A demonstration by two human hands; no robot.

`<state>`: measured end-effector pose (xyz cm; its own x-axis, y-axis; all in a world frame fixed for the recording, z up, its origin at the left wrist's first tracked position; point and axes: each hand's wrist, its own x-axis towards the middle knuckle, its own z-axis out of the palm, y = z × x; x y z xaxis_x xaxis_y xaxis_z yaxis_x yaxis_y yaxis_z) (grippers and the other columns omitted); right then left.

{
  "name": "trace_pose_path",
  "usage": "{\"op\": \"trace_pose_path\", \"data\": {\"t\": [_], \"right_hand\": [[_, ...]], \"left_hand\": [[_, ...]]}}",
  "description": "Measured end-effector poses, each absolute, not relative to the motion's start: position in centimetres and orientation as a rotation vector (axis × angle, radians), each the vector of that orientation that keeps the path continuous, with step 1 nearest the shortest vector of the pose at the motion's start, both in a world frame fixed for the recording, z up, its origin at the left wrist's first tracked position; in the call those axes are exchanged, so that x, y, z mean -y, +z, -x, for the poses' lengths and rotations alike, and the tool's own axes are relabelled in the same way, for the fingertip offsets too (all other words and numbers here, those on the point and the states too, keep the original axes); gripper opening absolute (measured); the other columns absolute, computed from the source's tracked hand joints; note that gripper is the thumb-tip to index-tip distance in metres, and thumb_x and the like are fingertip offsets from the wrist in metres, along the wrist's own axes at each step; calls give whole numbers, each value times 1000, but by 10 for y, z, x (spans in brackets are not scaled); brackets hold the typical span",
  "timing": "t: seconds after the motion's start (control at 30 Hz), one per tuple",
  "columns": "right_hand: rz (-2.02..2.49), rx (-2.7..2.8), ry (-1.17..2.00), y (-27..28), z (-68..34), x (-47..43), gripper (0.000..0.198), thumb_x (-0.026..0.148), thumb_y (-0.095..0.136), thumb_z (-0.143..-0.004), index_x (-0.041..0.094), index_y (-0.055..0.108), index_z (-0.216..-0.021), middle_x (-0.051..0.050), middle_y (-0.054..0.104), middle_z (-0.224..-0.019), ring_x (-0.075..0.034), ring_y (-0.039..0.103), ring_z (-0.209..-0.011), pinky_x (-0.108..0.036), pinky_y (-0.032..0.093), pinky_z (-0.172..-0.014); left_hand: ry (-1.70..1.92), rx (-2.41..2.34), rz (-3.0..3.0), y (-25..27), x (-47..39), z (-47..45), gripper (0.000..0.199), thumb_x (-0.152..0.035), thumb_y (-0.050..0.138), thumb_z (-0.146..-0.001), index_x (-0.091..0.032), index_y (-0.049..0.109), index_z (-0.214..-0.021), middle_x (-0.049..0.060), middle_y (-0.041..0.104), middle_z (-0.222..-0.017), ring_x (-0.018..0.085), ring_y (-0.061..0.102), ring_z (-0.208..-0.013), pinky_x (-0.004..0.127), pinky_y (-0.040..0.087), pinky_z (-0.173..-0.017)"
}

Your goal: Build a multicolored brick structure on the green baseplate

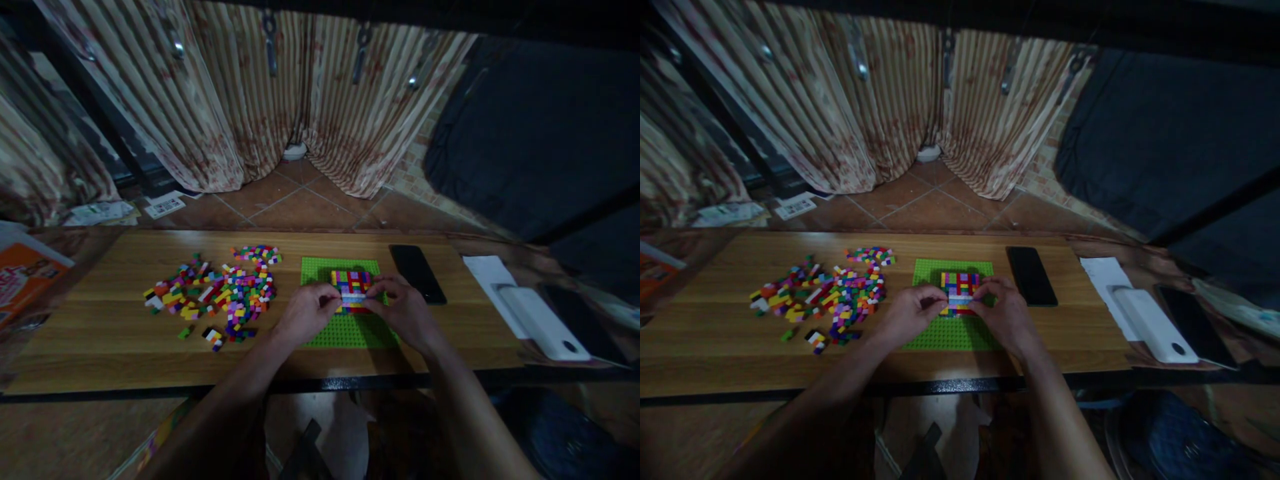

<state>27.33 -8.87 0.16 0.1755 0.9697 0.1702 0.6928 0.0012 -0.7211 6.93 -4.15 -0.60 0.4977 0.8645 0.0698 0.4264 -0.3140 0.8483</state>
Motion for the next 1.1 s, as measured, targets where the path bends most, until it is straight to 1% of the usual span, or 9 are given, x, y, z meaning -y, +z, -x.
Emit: {"op": "trace_pose_path", "data": {"t": [0.07,0.17,0.23,0.33,0.5,0.67,0.83,0.97,1.1], "right_hand": [[1795,1520,524,3,-278,88,16,38,69,-71,22,69,-74,-7,64,-103,-24,62,-98,-38,48,-82],[1863,1424,556,3,-280,86,26,45,63,-74,20,68,-77,-7,65,-96,-22,63,-86,-36,49,-73],[1895,1408,581,1,-279,85,30,49,61,-75,19,67,-79,-7,65,-90,-21,62,-80,-36,48,-72],[1935,1426,596,-2,-272,83,33,51,63,-72,19,66,-79,-6,66,-87,-21,62,-79,-37,46,-74],[1980,1405,608,-6,-266,82,33,51,66,-68,19,63,-77,-6,67,-84,-21,61,-77,-35,45,-73],[1945,1405,560,-6,-264,81,34,54,63,-71,20,61,-73,-5,66,-79,-19,60,-72,-33,43,-68],[1904,1405,620,-6,-263,78,31,51,66,-69,20,60,-68,-3,66,-71,-18,58,-67,-31,42,-64],[1868,1420,640,-9,-266,78,31,51,66,-70,21,60,-70,-3,66,-72,-18,59,-67,-31,43,-64],[1836,1441,644,-15,-267,78,26,45,66,-71,21,59,-72,-3,65,-73,-18,59,-68,-31,43,-65]], "left_hand": [[696,-1067,-1923,-6,42,-70,15,-24,56,-83,-20,71,-81,1,70,-76,12,59,-65,25,43,-62],[722,-1074,-1914,-6,42,-71,17,-25,55,-84,-19,70,-79,0,69,-74,12,59,-65,24,42,-61],[751,-1119,-1891,-8,42,-72,18,-29,55,-84,-19,68,-75,0,66,-67,11,56,-61,23,40,-57],[782,-1214,-1832,-9,43,-77,23,-36,59,-83,-19,65,-69,-3,60,-59,10,51,-54,22,35,-51],[761,-1305,-1759,-10,45,-83,27,-40,62,-80,-18,61,-64,-4,57,-56,10,49,-52,22,33,-50],[760,-1325,-1707,-12,43,-85,24,-39,65,-78,-19,63,-65,-3,59,-58,10,51,-53,22,33,-50],[762,-1324,-1704,-14,42,-86,22,-38,66,-77,-19,64,-65,-2,62,-60,11,53,-56,22,35,-51],[763,-1337,-1706,-15,43,-86,21,-37,68,-76,-19,65,-66,-2,63,-61,11,54,-56,22,35,-52],[747,-1368,-1738,-14,44,-88,21,-37,66,-77,-19,65,-66,-2,62,-61,10,53,-55,22,33,-51]]}}
